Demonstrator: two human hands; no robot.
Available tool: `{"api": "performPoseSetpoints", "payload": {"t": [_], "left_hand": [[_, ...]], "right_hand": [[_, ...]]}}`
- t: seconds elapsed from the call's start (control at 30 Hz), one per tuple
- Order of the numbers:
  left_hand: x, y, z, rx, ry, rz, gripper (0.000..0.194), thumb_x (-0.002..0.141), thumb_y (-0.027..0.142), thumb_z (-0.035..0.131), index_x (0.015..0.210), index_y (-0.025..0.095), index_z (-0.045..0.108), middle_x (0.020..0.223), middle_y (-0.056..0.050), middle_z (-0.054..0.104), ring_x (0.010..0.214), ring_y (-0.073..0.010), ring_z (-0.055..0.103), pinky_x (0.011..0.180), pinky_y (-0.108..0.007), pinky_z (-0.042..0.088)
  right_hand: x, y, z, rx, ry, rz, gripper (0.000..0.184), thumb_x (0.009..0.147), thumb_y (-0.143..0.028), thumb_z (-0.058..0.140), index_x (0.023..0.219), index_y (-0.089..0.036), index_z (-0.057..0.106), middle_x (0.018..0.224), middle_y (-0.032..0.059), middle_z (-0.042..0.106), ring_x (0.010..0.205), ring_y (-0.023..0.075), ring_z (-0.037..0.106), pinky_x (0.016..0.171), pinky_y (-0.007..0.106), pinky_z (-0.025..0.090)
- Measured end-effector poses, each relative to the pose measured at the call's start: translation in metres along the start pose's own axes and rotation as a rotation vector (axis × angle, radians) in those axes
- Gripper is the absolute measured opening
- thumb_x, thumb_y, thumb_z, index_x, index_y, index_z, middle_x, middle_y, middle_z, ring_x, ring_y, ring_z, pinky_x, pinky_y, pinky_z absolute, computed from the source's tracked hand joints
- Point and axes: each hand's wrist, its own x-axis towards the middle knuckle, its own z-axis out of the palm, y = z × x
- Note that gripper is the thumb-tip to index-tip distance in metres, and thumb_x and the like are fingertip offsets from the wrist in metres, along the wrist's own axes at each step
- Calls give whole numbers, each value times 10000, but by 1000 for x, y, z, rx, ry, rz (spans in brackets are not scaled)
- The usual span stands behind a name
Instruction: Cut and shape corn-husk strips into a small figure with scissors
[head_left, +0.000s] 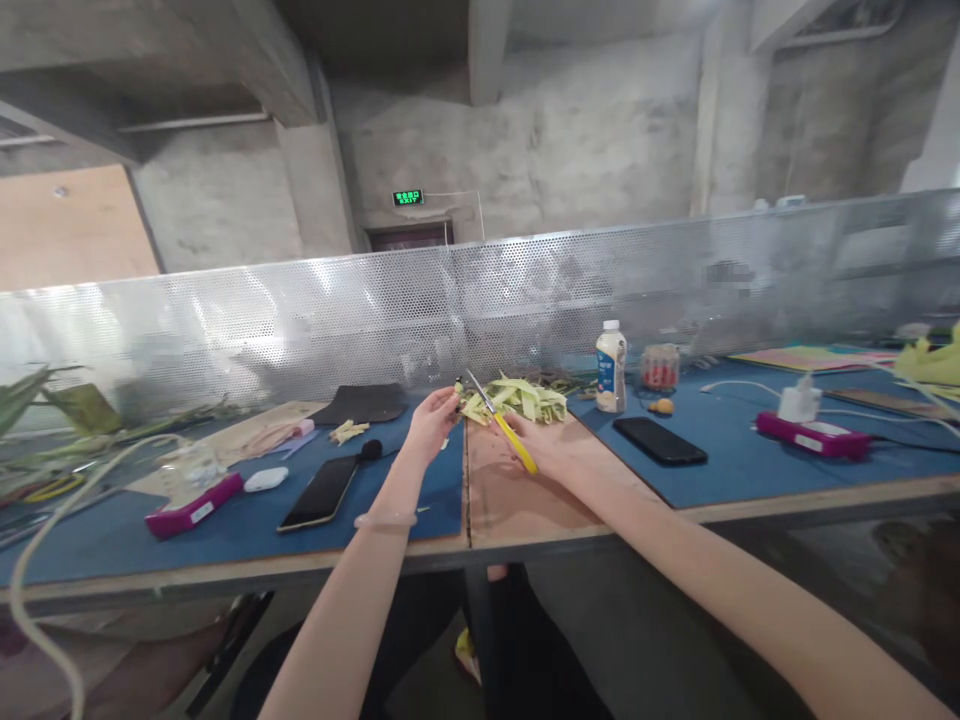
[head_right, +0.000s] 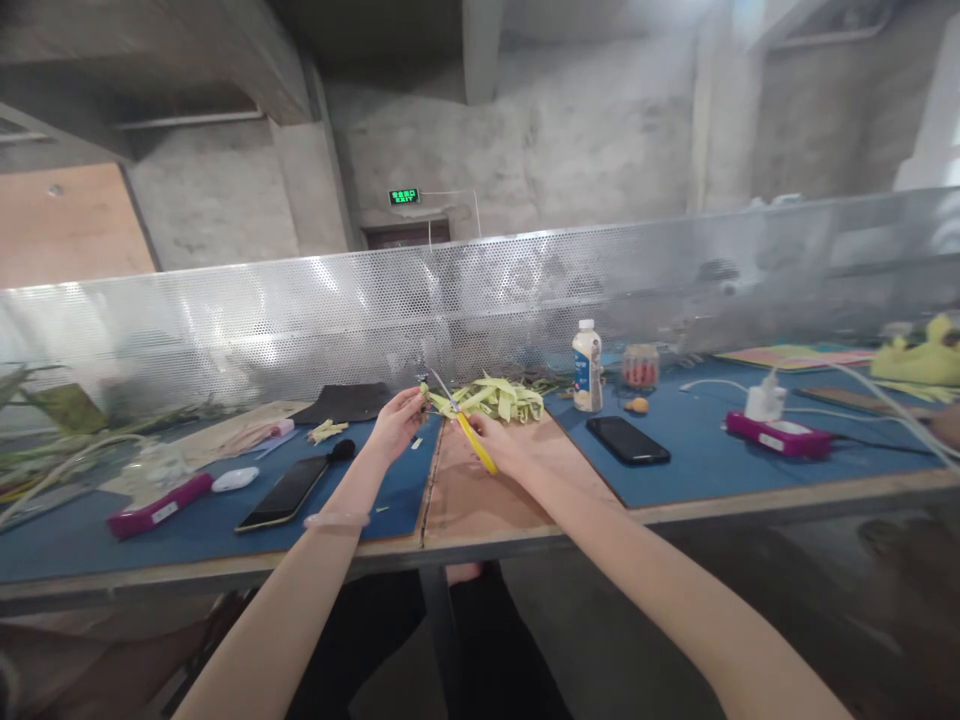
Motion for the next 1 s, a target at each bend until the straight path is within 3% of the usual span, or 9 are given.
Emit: {"api": "performPoseSetpoints", "payload": {"t": [0.2,0.43,0.6,0.77,0.87,1.0], "left_hand": [[-2,3,3,-19,-2,-20,213,821,207,600,1016,123,606,914,-44,656,686,-110,605,591,-251,496],[-3,3,2,-54,1,-25,413,681,191,743,1078,179,633,815,-16,684,655,-84,608,552,-183,426],[-3,5,3,-61,11,-35,279,815,231,611,1078,139,600,929,-44,661,682,-106,606,589,-242,485],[-3,9,5,-75,40,-45,302,874,365,509,1053,136,594,973,-62,643,738,-130,617,645,-297,520],[-4,9,5,-76,57,-38,226,829,252,591,1025,142,610,918,-46,663,728,-126,630,654,-281,521],[-4,9,3,-77,65,-37,262,740,145,675,999,168,643,817,-29,688,701,-121,646,658,-248,517]], "right_hand": [[-6,-18,-1,-35,-11,12,333,788,-381,523,1058,-190,570,977,59,620,882,190,562,803,327,447],[-15,-46,-1,-135,-20,67,241,746,-346,542,895,-163,587,861,52,615,782,193,553,727,332,424],[-14,-49,1,-145,-44,71,200,744,-329,522,833,-155,566,807,40,602,729,173,538,662,298,409],[-14,-46,1,-138,-44,70,182,736,-314,516,822,-157,550,765,22,581,684,155,516,621,275,401],[-15,-47,1,-133,-43,70,181,747,-334,511,795,-161,536,749,19,568,663,150,509,609,276,400],[-15,-49,2,-123,-50,65,205,759,-357,508,819,-164,541,783,29,574,678,154,519,611,279,405]]}}
